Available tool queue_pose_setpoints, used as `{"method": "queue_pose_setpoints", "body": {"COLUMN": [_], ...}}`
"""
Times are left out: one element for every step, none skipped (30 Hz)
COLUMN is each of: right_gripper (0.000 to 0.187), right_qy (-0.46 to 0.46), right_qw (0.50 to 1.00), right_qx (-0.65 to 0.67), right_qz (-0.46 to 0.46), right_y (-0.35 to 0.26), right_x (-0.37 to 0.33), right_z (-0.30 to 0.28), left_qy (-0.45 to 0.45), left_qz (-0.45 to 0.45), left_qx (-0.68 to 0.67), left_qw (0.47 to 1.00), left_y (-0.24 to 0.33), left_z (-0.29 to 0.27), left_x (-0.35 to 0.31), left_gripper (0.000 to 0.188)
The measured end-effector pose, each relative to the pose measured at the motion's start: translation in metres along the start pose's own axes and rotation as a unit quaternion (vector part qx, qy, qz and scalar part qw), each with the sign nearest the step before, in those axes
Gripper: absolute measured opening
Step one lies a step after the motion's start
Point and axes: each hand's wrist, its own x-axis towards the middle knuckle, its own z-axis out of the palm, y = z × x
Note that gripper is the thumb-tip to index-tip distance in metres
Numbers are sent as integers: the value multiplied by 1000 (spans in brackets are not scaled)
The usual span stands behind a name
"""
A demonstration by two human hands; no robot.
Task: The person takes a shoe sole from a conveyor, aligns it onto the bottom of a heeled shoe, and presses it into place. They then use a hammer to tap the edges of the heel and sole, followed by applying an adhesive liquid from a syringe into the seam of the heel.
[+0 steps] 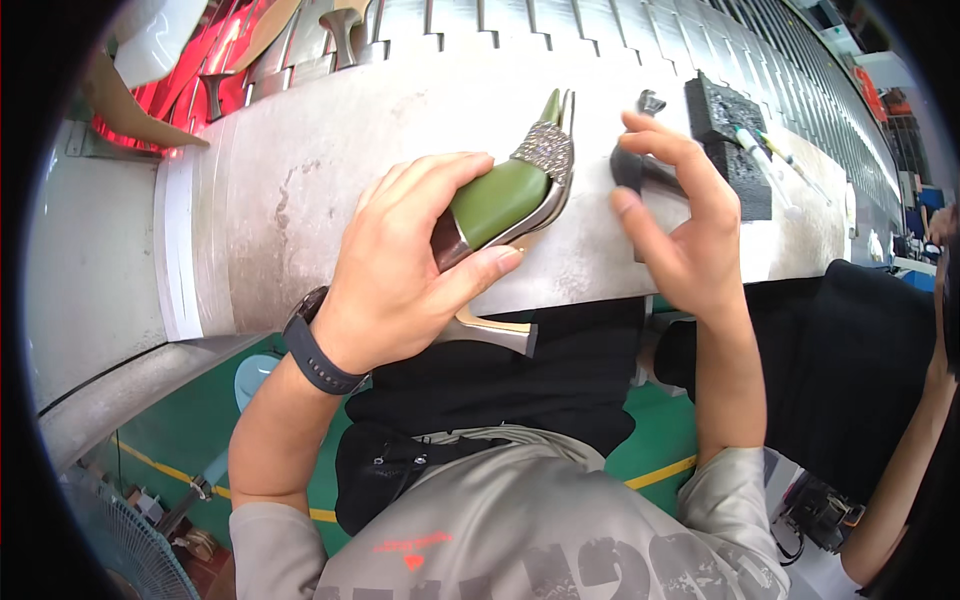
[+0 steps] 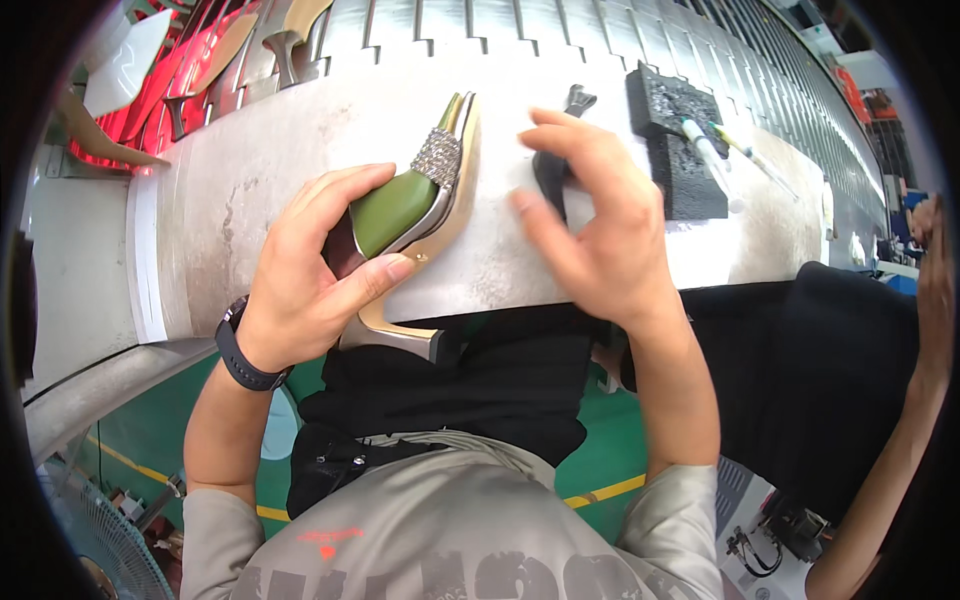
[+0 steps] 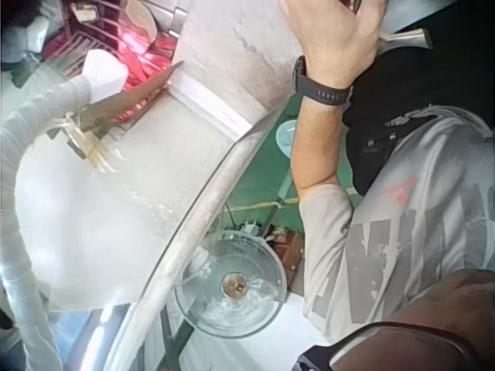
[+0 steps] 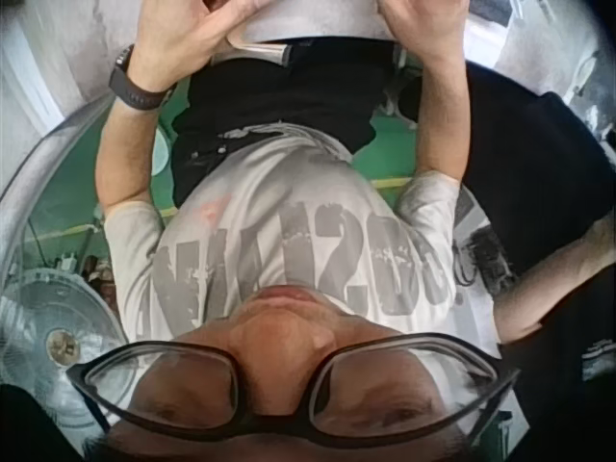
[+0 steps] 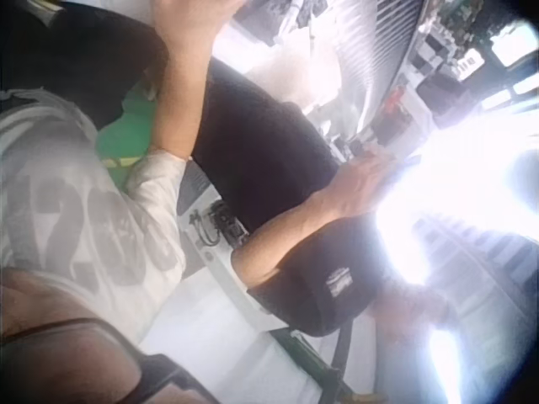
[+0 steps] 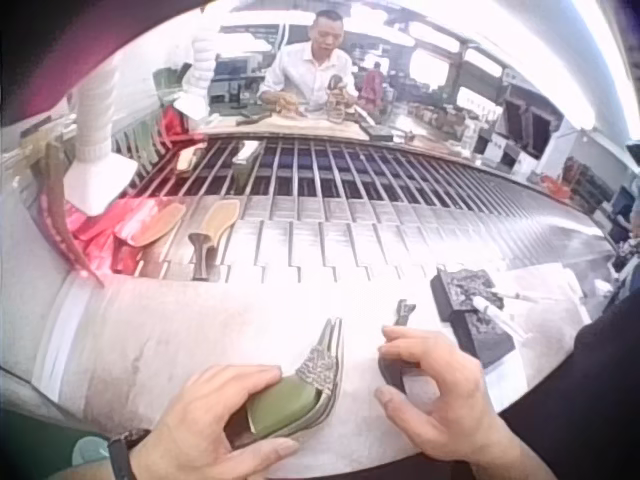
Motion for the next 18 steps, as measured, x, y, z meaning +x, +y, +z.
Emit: {"method": "queue_pose_setpoints", "body": {"right_gripper": [43,43,46,50,50,53,57,54,54,54,54,54,49,44,44,39,35,31], "right_qy": [27,39,13,-12,-4,-25,-46,-49,-44,-56,-69,-65,-21,22,24,22,20,30], "right_qw": [997,996,992,984,985,982,978,974,975,975,975,975,987,994,995,999,995,955], "right_qx": [-70,-78,-126,-175,-175,-189,-203,-219,-217,-213,-208,-205,-153,-100,-95,-9,78,220], "right_qz": [23,22,16,10,13,-8,-30,-29,-26,10,45,48,38,28,30,42,55,198], "right_y": [11,18,24,28,30,28,28,30,29,29,29,33,38,43,40,30,20,9], "right_x": [-10,-17,-19,-20,-18,-14,-10,-8,-7,-5,-4,-5,-6,-7,-6,-3,-3,-7], "right_z": [-6,-11,-10,-10,-11,-10,-9,-7,-5,-4,-3,-4,-4,-4,-6,-10,-12,-12], "left_qy": [-1,-17,-35,-38,-43,-49,-54,-25,5,15,11,-3,-18,-13,-16,-11,-5,-1], "left_qz": [14,8,-5,1,-21,-44,-40,-50,-61,-54,-53,-81,-109,-107,-109,-103,-98,-99], "left_qx": [1,12,25,29,-12,-55,-53,-87,-118,-102,-98,-78,-58,-63,-59,-45,-31,-30], "left_qw": [1000,1000,999,999,999,996,996,995,991,993,994,994,992,992,992,994,995,995], "left_y": [5,10,11,12,13,15,17,19,20,18,21,28,31,28,28,28,28,27], "left_z": [-2,-3,-5,-5,-4,-1,3,9,13,18,18,17,18,21,21,21,21,23], "left_x": [2,5,7,11,17,23,28,34,38,40,43,47,49,51,52,51,50,50], "left_gripper": [64,64,63,63,62,60,60,56,53,51,51,53,54,56,56,56,55,57]}}
